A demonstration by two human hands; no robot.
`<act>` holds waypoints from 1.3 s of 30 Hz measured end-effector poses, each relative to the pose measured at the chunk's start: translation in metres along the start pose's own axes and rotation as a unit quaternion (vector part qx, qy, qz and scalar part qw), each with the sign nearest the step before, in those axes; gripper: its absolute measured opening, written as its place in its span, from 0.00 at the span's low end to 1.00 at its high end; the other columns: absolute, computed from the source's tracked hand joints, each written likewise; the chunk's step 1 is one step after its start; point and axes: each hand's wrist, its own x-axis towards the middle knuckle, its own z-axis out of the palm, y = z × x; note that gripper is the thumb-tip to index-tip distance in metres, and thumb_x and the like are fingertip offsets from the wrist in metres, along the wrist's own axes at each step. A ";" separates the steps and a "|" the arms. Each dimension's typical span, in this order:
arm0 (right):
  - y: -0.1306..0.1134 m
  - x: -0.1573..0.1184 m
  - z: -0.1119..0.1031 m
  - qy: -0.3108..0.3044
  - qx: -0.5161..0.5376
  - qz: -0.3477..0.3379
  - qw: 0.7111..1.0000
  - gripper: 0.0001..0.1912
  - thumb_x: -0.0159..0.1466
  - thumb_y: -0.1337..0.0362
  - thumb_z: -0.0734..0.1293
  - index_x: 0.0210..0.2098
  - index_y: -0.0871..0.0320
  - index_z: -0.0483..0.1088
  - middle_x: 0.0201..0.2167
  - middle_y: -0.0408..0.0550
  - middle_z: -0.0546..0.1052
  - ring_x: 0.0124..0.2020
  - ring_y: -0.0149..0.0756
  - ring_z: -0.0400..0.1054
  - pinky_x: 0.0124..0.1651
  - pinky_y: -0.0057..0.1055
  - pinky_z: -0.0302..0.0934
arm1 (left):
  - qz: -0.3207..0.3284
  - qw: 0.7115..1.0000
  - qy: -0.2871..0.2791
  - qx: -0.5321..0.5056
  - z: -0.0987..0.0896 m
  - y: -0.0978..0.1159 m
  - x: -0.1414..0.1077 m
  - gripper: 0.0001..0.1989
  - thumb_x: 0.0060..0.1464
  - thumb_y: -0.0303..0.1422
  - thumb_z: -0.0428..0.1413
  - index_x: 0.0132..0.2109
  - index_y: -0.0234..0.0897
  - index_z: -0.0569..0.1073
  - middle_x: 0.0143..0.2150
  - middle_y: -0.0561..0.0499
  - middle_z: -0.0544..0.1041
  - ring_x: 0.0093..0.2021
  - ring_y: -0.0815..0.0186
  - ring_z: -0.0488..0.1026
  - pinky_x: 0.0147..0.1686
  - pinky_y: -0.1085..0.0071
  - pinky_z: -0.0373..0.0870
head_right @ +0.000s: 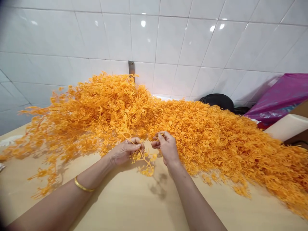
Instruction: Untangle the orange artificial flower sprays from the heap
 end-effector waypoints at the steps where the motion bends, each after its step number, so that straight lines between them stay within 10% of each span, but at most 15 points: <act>1: 0.001 0.000 0.000 -0.004 -0.003 0.021 1.000 0.09 0.49 0.62 0.65 0.28 0.59 0.64 0.21 0.40 0.69 0.17 0.25 0.63 0.23 0.25 0.60 | -0.001 1.000 -0.003 0.007 0.000 -0.001 0.000 0.05 0.40 0.29 0.58 0.28 0.33 0.69 0.26 0.50 0.72 0.28 0.71 0.67 0.30 0.75 0.59; 14: 0.008 -0.012 -0.003 -0.234 -0.137 0.095 0.958 0.16 0.50 0.53 0.66 0.22 0.60 0.62 0.16 0.37 0.61 0.15 0.21 0.51 0.17 0.21 0.45 | 0.028 0.996 0.079 0.001 0.003 -0.002 0.000 0.05 0.41 0.26 0.57 0.28 0.34 0.68 0.27 0.53 0.70 0.29 0.71 0.67 0.34 0.73 0.63; 21: 0.016 -0.005 -0.002 -0.152 -0.031 0.024 0.988 0.10 0.49 0.61 0.68 0.23 0.60 0.62 0.17 0.38 0.64 0.18 0.23 0.55 0.22 0.22 0.47 | 0.014 0.994 0.103 0.039 0.007 -0.007 0.001 0.12 0.37 0.31 0.61 0.31 0.34 0.68 0.26 0.53 0.71 0.26 0.72 0.68 0.29 0.73 0.63; 29: 0.017 -0.008 0.000 -0.230 -0.007 0.026 0.973 0.07 0.51 0.65 0.66 0.30 0.60 0.67 0.25 0.42 0.68 0.24 0.26 0.59 0.29 0.25 0.53 | -0.007 0.991 0.073 0.110 0.006 -0.012 0.004 0.09 0.38 0.32 0.59 0.29 0.32 0.69 0.26 0.50 0.72 0.24 0.72 0.66 0.24 0.75 0.58; 39: 0.018 -0.008 0.003 -0.144 -0.218 -0.150 0.954 0.09 0.56 0.61 0.60 0.26 0.60 0.66 0.24 0.44 0.66 0.26 0.30 0.59 0.29 0.27 0.53 | -0.027 0.984 0.091 0.150 0.016 -0.006 0.001 0.10 0.37 0.30 0.58 0.22 0.34 0.63 0.15 0.58 0.63 0.16 0.76 0.58 0.18 0.77 0.52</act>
